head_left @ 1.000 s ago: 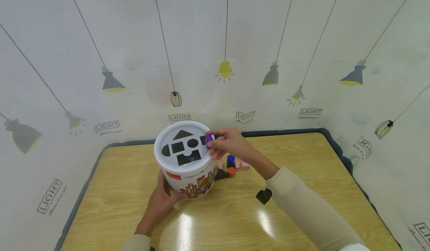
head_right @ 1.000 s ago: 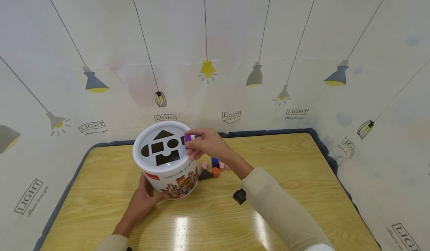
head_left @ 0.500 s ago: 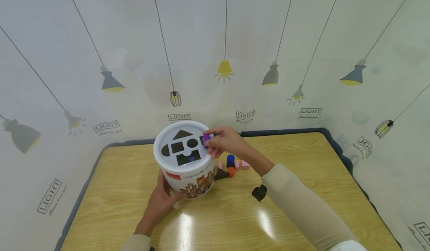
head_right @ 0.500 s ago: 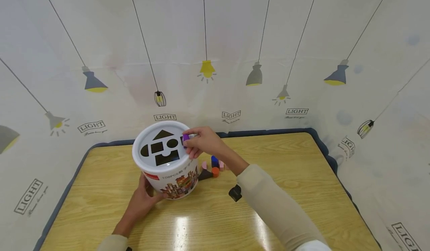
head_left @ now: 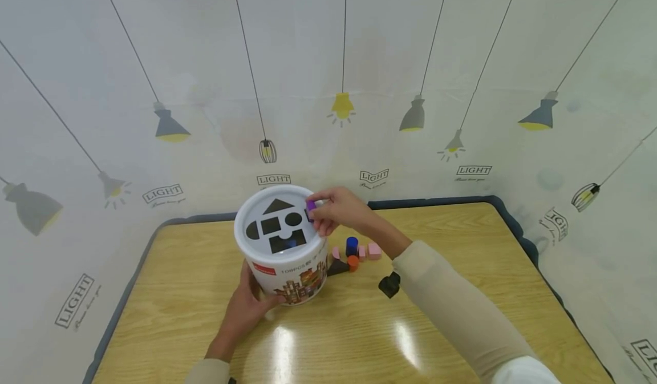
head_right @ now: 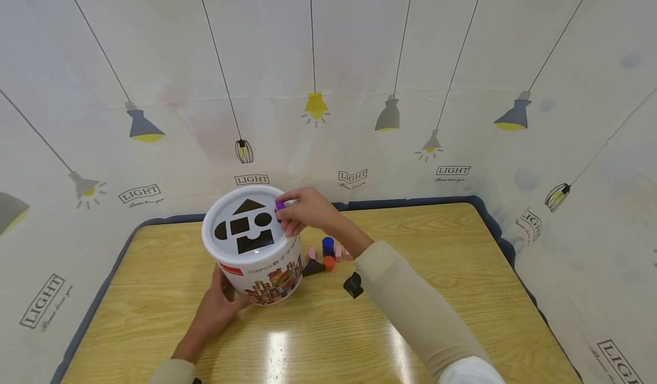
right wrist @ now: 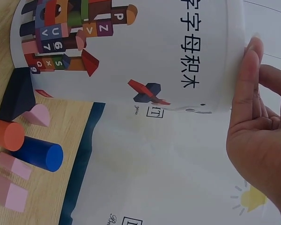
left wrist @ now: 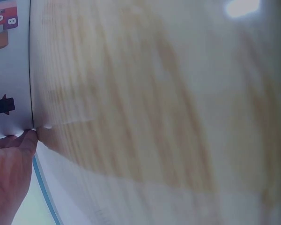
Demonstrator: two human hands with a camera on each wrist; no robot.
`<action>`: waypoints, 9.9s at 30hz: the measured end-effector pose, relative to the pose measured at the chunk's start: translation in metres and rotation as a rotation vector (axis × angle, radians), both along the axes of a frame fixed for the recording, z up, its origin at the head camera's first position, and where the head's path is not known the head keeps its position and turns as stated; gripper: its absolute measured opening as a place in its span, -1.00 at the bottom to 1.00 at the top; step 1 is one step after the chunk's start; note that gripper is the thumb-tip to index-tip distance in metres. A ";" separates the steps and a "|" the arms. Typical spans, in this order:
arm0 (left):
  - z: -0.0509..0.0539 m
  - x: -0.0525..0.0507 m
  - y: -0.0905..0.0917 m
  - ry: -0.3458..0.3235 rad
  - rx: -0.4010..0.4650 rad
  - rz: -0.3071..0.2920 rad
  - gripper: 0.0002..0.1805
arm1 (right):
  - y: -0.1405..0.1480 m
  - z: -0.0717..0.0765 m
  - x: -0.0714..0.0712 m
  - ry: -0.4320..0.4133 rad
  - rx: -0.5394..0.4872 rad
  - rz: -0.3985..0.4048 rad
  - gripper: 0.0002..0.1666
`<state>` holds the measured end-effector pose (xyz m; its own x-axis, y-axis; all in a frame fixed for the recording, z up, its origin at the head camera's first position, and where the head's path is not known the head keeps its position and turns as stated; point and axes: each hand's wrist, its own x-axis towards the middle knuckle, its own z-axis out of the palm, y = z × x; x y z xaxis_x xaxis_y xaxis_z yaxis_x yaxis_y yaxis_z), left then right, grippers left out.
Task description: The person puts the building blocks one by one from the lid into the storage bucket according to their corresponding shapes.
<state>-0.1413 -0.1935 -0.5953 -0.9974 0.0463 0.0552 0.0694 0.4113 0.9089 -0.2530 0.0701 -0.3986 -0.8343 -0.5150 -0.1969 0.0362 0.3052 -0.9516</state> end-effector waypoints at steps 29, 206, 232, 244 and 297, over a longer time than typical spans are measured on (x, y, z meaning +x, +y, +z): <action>-0.003 -0.002 -0.001 0.020 -0.021 -0.005 0.42 | 0.030 -0.019 -0.016 -0.001 -0.029 -0.146 -0.50; -0.004 -0.001 -0.001 -0.019 -0.105 0.028 0.40 | 0.055 -0.005 0.005 0.119 0.014 -0.036 -0.43; -0.006 0.002 -0.001 -0.033 -0.058 0.024 0.37 | 0.031 -0.004 0.003 0.057 -0.057 -0.020 -0.51; -0.005 0.002 0.000 -0.038 -0.067 0.031 0.38 | 0.016 -0.005 -0.002 0.032 -0.078 0.006 -0.47; 0.000 0.003 0.001 -0.053 -0.085 0.031 0.36 | -0.034 0.009 0.002 -0.009 0.063 0.154 -0.44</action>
